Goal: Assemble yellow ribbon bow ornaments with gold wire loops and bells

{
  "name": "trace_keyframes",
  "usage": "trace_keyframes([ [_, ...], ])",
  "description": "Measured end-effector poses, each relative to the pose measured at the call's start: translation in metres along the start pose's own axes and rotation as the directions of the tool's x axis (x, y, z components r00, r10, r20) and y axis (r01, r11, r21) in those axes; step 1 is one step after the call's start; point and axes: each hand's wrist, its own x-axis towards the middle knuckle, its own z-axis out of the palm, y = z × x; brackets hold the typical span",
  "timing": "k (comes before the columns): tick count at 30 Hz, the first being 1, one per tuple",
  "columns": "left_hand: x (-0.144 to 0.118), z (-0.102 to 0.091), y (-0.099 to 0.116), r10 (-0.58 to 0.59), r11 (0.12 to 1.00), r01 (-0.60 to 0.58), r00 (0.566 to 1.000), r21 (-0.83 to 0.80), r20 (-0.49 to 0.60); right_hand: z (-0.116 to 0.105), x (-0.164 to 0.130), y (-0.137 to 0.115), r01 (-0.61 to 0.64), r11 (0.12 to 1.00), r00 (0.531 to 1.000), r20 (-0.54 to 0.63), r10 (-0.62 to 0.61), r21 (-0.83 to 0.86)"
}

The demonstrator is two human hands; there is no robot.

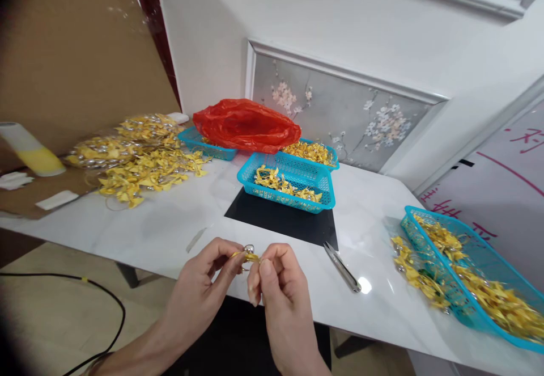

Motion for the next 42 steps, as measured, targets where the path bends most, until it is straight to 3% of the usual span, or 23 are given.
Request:
trace_keyframes([
  [5,0.001,-0.002,0.002,-0.036,0.999,0.036,0.999,-0.020,0.007,-0.003,0.001,-0.008,-0.079,0.997,0.986,0.147,0.075,0.020],
  [11,0.000,-0.003,0.004,-0.061,0.998,0.061,0.998,-0.023,0.008,-0.007,-0.001,-0.006,-0.008,0.997,0.990,0.143,0.018,-0.076],
  [13,0.000,-0.003,0.004,-0.064,0.998,0.065,0.998,-0.028,0.010,-0.007,-0.002,-0.007,0.089,0.972,0.990,0.127,-0.062,-0.217],
  [15,0.000,-0.004,0.005,-0.067,0.997,0.067,0.998,-0.036,0.009,-0.008,-0.004,-0.011,0.246,0.851,0.969,0.094,-0.230,-0.464],
  [17,0.000,-0.004,0.005,-0.072,0.996,0.072,0.997,-0.043,0.007,-0.009,-0.005,-0.017,0.352,0.652,0.902,0.057,-0.428,-0.672],
  [18,-0.001,-0.005,0.006,-0.076,0.996,0.076,0.997,-0.046,0.008,-0.008,-0.005,-0.021,0.368,0.601,0.871,0.037,-0.489,-0.710],
  [19,-0.001,-0.005,0.007,-0.080,0.996,0.080,0.997,-0.048,0.011,-0.007,-0.005,-0.025,0.377,0.612,0.858,0.013,-0.513,-0.695],
  [22,-0.003,-0.005,0.012,-0.087,0.994,0.090,0.995,-0.057,0.053,0.000,0.002,-0.040,0.310,0.872,0.942,0.001,-0.335,-0.379],
  [24,-0.005,-0.006,0.016,-0.091,0.993,0.096,0.992,-0.061,0.084,0.005,0.007,-0.047,0.269,0.941,0.963,0.025,-0.269,-0.206],
  [25,-0.006,-0.007,0.018,-0.096,0.993,0.102,0.991,-0.065,0.093,0.008,0.009,-0.049,0.281,0.937,0.959,0.021,-0.283,-0.208],
  [29,-0.006,-0.014,0.025,-0.117,0.991,0.121,0.990,-0.061,0.074,0.010,0.002,-0.049,0.364,0.762,0.902,-0.001,-0.432,-0.535],
  [32,-0.006,-0.017,0.030,-0.111,0.993,0.112,0.993,-0.032,0.043,0.006,-0.010,-0.045,0.323,0.525,0.906,0.099,-0.411,-0.787],
  [35,-0.006,-0.017,0.033,-0.114,0.993,0.114,0.993,-0.024,0.004,0.002,-0.016,-0.042,0.307,0.355,0.921,0.182,-0.345,-0.883],
  [38,-0.006,-0.017,0.035,-0.130,0.991,0.131,0.991,-0.029,0.023,0.002,-0.015,-0.043,0.309,0.320,0.932,0.219,-0.287,-0.896],
  [42,-0.003,-0.019,0.038,-0.154,0.983,0.163,0.982,-0.082,0.108,0.006,-0.011,-0.045,0.244,0.480,0.969,0.190,-0.159,-0.842],
])
